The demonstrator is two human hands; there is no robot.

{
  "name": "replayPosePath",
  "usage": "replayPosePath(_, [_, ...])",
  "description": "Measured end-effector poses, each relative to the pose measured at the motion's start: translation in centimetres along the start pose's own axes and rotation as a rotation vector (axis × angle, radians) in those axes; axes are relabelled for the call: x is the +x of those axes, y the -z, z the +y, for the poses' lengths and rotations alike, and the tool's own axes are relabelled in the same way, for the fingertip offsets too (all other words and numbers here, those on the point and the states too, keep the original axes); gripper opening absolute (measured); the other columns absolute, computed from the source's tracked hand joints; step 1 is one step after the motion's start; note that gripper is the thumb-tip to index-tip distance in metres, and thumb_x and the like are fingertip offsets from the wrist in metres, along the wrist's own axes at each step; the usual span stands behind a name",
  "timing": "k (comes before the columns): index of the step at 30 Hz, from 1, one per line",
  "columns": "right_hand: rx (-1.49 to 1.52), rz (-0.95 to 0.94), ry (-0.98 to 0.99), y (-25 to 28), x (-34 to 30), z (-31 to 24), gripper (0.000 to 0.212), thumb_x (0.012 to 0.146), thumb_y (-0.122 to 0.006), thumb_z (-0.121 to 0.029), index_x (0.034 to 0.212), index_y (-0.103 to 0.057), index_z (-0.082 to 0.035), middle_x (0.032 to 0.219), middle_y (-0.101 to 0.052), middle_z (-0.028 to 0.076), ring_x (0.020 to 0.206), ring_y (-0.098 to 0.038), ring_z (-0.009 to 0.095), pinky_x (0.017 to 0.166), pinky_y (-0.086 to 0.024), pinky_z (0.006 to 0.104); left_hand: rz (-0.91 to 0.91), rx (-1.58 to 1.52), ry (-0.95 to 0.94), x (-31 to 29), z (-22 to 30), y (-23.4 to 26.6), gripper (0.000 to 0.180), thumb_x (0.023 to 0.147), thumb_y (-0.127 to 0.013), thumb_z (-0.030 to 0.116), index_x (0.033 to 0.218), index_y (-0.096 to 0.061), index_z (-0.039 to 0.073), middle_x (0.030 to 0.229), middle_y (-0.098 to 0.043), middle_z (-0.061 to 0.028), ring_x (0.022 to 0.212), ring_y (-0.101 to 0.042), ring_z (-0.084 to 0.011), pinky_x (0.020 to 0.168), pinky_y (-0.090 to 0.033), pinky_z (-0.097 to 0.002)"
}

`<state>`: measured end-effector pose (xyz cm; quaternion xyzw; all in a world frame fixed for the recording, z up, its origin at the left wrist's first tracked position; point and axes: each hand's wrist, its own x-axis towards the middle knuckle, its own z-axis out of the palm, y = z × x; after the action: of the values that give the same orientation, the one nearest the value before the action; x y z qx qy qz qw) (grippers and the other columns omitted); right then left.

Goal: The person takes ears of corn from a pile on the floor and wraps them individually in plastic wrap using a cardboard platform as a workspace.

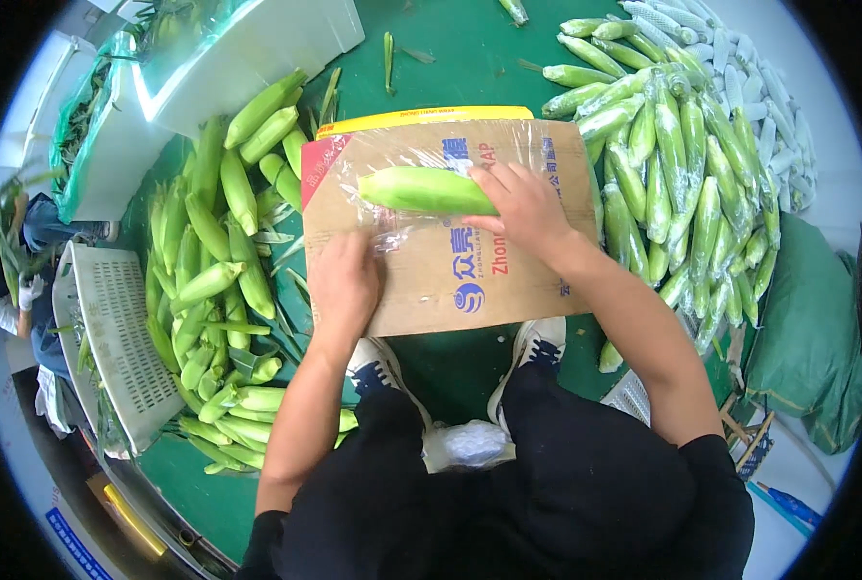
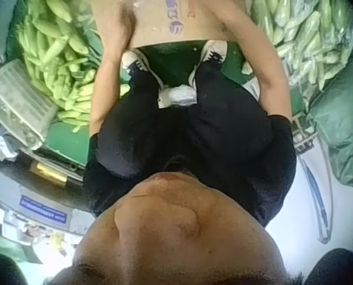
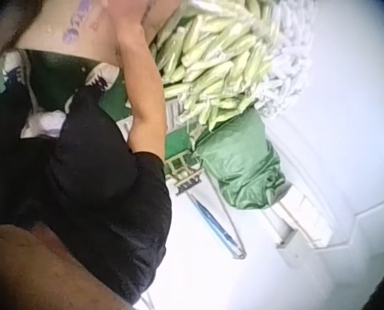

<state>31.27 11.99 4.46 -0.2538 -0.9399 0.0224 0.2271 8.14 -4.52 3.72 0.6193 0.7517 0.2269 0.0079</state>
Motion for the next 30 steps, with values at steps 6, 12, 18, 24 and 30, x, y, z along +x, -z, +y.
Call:
replayPosePath(6, [0.082, -0.212, -0.151, 2.5, -2.8, -4.4, 0.056, 0.072, -0.081, -0.040, 0.110, -0.058, -0.006, 0.090, -0.056, 0.009, 0.081, -0.064, 0.026, 0.066, -0.053, 0.0379, 0.216, -1.085, 0.712, -6.6, -0.7, 2.7, 0.014, 0.108, -0.042, 0.016, 0.107, -0.052, 0.006, 0.118, -0.067, -0.0153, 0.108, -0.067, -0.0235, 0.086, -0.055, -0.0368])
replayPosePath(12, [0.408, -0.398, 0.093, 1.8, -3.4, -3.2, 0.054, 0.077, -0.078, -0.043, 0.109, -0.060, -0.003, 0.091, -0.057, 0.011, 0.083, -0.064, 0.032, 0.072, -0.053, 0.0412, -0.065, -0.833, 0.290, -1.9, 3.8, 2.2, 0.021, 0.103, -0.052, 0.021, 0.117, -0.054, 0.005, 0.134, -0.059, -0.0187, 0.112, -0.065, -0.0317, 0.101, -0.049, -0.0408])
replayPosePath(18, [0.339, -0.197, -0.136, 1.0, 0.1, -0.3, 0.066, 0.073, -0.076, -0.055, 0.115, -0.063, -0.005, 0.103, -0.059, 0.012, 0.092, -0.059, 0.033, 0.083, -0.048, 0.0449, -0.362, 0.042, -0.193, 5.5, 6.5, 0.4, 0.056, 0.097, -0.052, 0.045, 0.140, -0.051, 0.009, 0.142, -0.053, -0.0169, 0.117, -0.060, -0.0361, 0.107, -0.040, -0.0522])
replayPosePath(24, [-0.024, -0.085, -0.034, 1.8, -0.5, -2.5, 0.079, 0.066, -0.080, -0.053, 0.128, -0.056, -0.009, 0.116, -0.057, 0.009, 0.105, -0.056, 0.029, 0.091, -0.044, 0.0428, -0.228, 0.116, -0.150, 12.9, 4.4, -3.0, 0.064, 0.094, -0.054, 0.047, 0.149, -0.042, 0.017, 0.154, -0.037, -0.0177, 0.145, -0.030, -0.0365, 0.115, -0.027, -0.0574])
replayPosePath(30, [-0.051, -0.067, 0.058, -1.5, 4.0, 0.3, 0.064, 0.072, -0.078, -0.046, 0.119, -0.057, -0.007, 0.107, -0.056, 0.008, 0.103, -0.056, 0.026, 0.088, -0.046, 0.0407, -0.048, 0.316, -0.015, 19.3, 3.4, -2.7, 0.043, 0.088, -0.064, 0.037, 0.119, -0.057, 0.007, 0.128, -0.058, -0.0129, 0.111, -0.059, -0.0334, 0.088, -0.048, -0.0515])
